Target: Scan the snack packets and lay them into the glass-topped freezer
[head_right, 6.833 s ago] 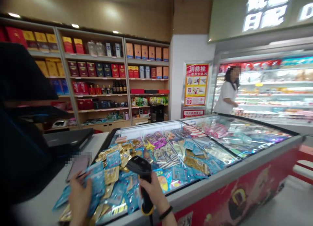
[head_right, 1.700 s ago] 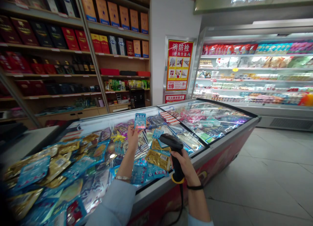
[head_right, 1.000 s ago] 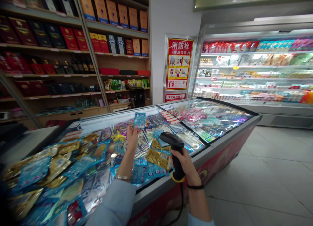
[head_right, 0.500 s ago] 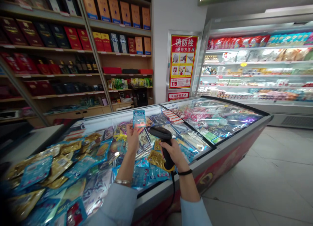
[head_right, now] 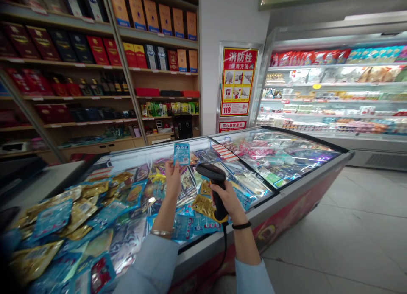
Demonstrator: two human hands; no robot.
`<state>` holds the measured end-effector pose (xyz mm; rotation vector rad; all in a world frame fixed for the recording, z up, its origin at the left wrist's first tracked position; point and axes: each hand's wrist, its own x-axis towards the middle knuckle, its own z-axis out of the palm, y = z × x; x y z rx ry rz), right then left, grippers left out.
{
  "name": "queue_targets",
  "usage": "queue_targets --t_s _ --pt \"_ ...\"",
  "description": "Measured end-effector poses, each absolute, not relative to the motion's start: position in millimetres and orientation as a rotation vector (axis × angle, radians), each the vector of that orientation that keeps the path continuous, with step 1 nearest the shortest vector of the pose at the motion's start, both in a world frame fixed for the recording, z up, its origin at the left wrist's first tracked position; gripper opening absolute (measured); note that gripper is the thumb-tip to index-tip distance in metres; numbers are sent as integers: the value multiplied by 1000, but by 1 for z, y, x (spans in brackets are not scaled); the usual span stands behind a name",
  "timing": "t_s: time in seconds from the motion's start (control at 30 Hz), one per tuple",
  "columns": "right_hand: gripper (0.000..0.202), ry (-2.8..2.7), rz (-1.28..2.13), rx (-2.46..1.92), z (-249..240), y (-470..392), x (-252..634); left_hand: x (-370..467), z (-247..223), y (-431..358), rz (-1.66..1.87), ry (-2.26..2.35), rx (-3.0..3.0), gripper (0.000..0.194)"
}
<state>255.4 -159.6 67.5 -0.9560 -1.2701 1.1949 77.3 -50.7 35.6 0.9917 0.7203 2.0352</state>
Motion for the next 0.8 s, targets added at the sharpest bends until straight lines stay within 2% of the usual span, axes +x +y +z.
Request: queue_targets --t_s 0.2,0.4,0.6,0.8 --pt "25 -1263 1161 -976 78 -180 269 74 46 -62 2057 748 950 32" --pt "27 -1214 1146 -878 91 -190 262 34 80 -92 2182 695 885 28" --pt "25 -1207 1233 -767 104 -199 200 -47 114 -140 2270 760 980 35" --pt "25 -1286 1337 -675 102 -203 118 -150 111 -199 2404 936 1004 42"
